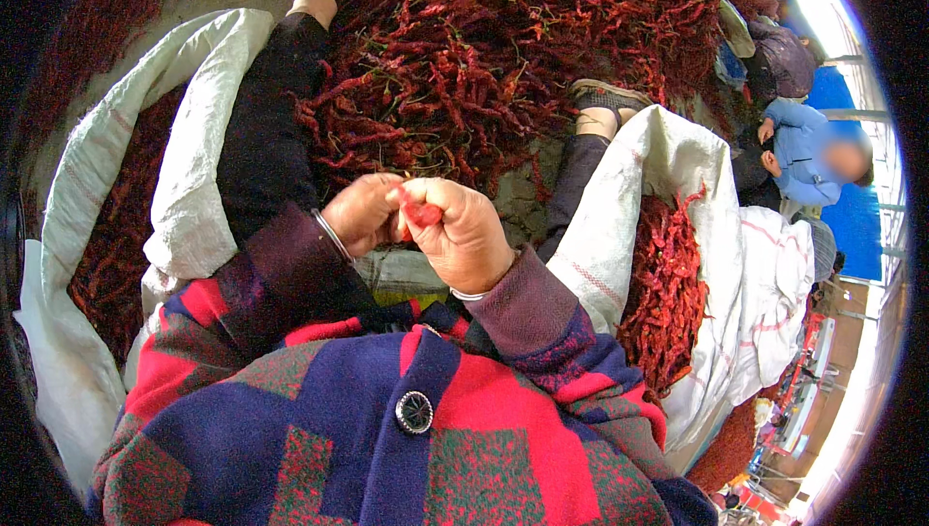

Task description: The person sits on the ground and repeatedly picks dried red chilies from a large pile, removes the stems by hand, and places the de-stemmed chilies into a white sack beside them. The process continues throughout the clip with consistent hand motions.

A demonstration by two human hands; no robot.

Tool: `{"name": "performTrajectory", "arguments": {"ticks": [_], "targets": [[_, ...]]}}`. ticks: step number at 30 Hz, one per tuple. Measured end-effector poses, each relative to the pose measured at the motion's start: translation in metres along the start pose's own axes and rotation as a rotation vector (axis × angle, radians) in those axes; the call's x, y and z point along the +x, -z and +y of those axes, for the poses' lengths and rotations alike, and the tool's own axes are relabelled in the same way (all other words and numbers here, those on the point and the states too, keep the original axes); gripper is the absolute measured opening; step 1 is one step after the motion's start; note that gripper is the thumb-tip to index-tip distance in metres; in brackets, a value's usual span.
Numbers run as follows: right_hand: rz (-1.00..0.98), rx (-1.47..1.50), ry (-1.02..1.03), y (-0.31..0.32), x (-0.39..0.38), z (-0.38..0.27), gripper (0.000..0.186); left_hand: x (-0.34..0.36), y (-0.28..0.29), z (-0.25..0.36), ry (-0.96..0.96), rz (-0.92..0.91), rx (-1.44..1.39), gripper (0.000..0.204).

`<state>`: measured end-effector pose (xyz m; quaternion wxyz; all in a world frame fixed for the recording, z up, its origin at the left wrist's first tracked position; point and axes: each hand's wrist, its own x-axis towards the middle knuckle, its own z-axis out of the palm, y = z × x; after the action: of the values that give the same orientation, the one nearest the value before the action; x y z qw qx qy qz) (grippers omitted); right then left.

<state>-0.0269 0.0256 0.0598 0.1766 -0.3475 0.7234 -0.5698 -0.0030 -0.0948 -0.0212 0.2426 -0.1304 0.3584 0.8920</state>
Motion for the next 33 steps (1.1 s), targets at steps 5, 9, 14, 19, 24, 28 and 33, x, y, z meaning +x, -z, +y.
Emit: {"name": "performTrajectory", "arguments": {"ticks": [5, 9, 14, 19, 24, 28, 33], "targets": [[0.059, -0.091, -0.250, 0.027, 0.043, 0.057, 0.013, 0.004, 0.015, -0.015, -0.563, -0.429, 1.232, 0.018], [-0.196, -0.681, -0.295, 0.013, 0.089, 0.092, 0.022, -0.001, 0.003, -0.016, -0.361, -0.373, 1.516, 0.019], [-0.521, -1.052, -0.409, -0.013, 0.110, 0.105, 0.030, 0.000, 0.005, -0.013, -0.381, -0.335, 1.642, 0.018], [-0.540, -0.998, -0.389, -0.002, 0.095, 0.107, 0.031, -0.002, 0.004, -0.010, -0.394, -0.341, 1.647, 0.018], [-0.077, -0.274, -0.393, 0.032, 0.071, 0.117, 0.020, 0.000, 0.000, -0.008, -0.335, -0.322, 1.599, 0.018], [0.082, 0.028, -0.646, 0.060, 0.054, 0.085, 0.015, 0.008, 0.005, -0.008, -0.346, -0.030, 1.120, 0.018], [0.125, 0.511, -0.639, 0.052, 0.031, 0.067, 0.019, 0.000, 0.001, 0.018, -0.198, 0.101, 0.605, 0.027]]}}
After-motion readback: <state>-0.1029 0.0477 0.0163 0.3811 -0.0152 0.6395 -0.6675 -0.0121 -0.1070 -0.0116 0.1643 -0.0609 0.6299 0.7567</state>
